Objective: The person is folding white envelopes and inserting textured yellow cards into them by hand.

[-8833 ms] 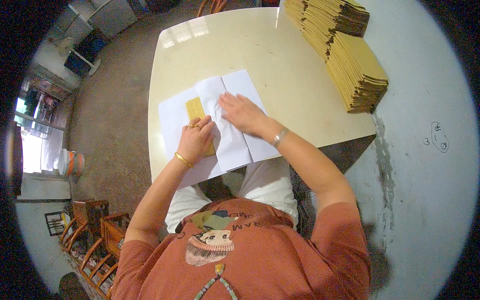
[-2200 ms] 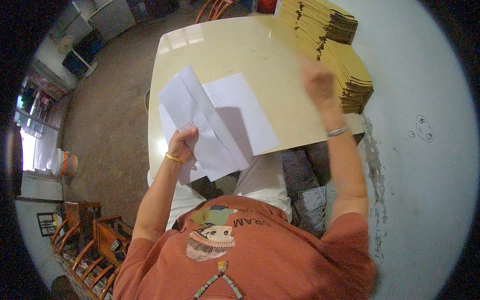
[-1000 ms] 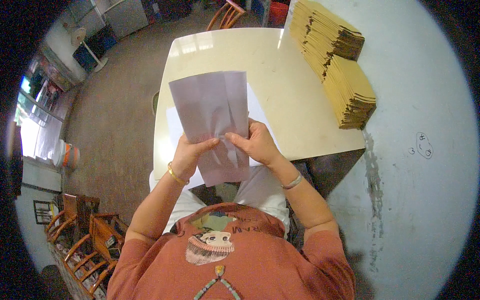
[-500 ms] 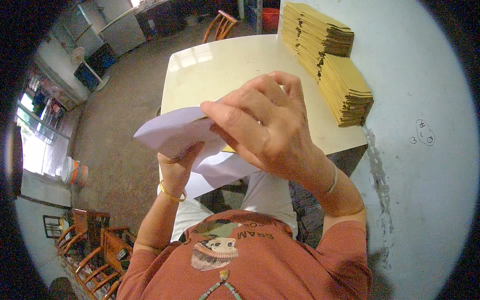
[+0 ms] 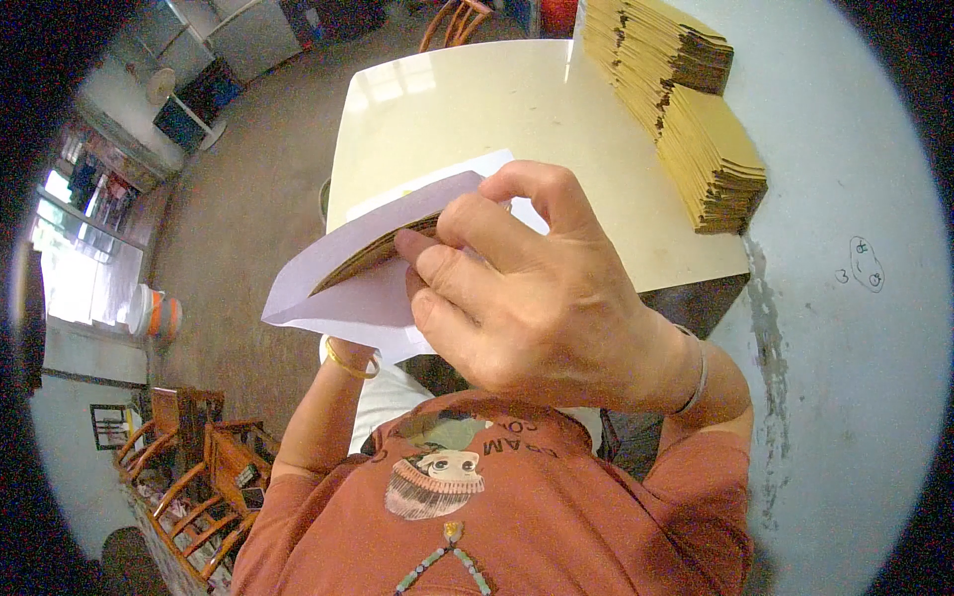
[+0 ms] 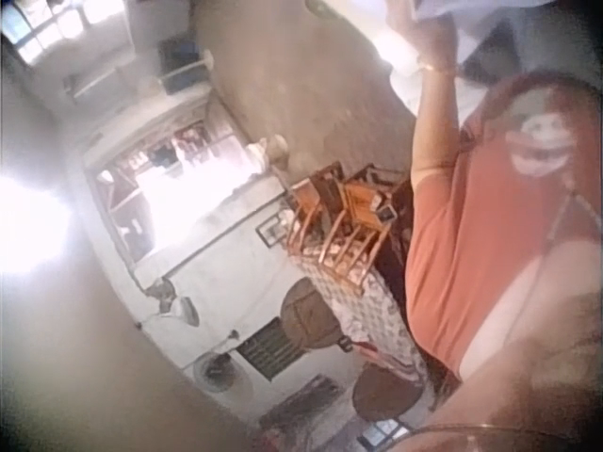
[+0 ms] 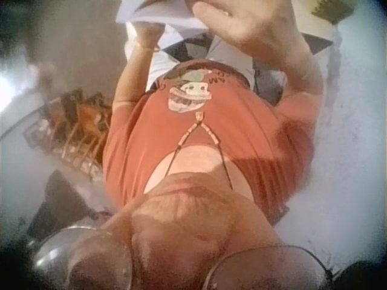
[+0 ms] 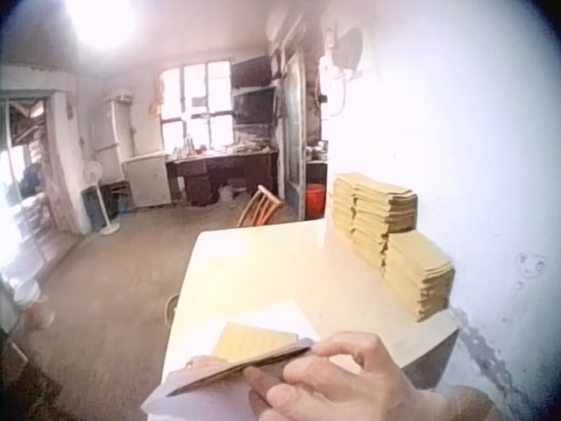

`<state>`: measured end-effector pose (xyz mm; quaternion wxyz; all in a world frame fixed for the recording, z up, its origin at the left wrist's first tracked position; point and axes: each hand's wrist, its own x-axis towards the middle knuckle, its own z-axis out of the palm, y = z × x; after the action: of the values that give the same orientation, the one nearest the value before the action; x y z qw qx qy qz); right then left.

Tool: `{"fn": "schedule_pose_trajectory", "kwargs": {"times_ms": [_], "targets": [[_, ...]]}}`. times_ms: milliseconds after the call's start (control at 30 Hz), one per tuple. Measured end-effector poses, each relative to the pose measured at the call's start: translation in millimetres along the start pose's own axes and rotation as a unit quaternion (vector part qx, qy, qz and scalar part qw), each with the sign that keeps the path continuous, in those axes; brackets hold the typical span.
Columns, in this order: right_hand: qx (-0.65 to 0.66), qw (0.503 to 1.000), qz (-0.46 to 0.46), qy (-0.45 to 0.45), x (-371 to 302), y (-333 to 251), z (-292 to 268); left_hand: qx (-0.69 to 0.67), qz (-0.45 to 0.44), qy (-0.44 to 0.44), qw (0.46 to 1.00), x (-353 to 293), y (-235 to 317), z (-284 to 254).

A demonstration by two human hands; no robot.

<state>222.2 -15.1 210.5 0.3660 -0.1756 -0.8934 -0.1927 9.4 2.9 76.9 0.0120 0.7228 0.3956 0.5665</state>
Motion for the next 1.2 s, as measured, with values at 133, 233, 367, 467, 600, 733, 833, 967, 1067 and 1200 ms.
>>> {"fn": "schedule_pose_trajectory", "kwargs": {"times_ms": [133,233,367,467,600,733,833,967,1067,1200], "targets": [[-0.014,1.000,0.005,-0.026,2,-6,0,-0.027,-0.021,0.007,0.999,-5,-2,0],[-0.027,0.998,0.004,-0.053,1,-8,2,-0.057,-0.052,0.018,0.997,-9,-5,2],[-0.029,0.998,0.009,-0.052,-1,-10,7,-0.103,-0.104,0.039,0.988,-15,-9,6],[-0.009,0.999,0.022,-0.033,-4,-9,12,-0.117,-0.124,0.043,0.984,-19,-11,5],[0.016,0.999,0.023,-0.036,-5,-8,12,-0.121,-0.132,0.040,0.983,-20,-11,4],[-0.002,0.999,0.022,-0.050,-6,-9,13,-0.119,-0.132,0.035,0.983,-22,-11,5],[-0.013,1.000,0.013,-0.025,-9,-7,21,-0.119,-0.129,0.031,0.984,-24,-12,4],[-0.015,1.000,0.002,-0.007,-11,-6,21,-0.201,-0.224,0.054,0.952,-27,-11,6],[-0.010,0.999,0.023,-0.040,-10,-8,17,-0.216,-0.236,0.070,0.945,-30,-15,8],[0.000,0.998,0.021,-0.052,-12,-7,15,-0.131,-0.166,0.053,0.976,-28,-16,10]]}}
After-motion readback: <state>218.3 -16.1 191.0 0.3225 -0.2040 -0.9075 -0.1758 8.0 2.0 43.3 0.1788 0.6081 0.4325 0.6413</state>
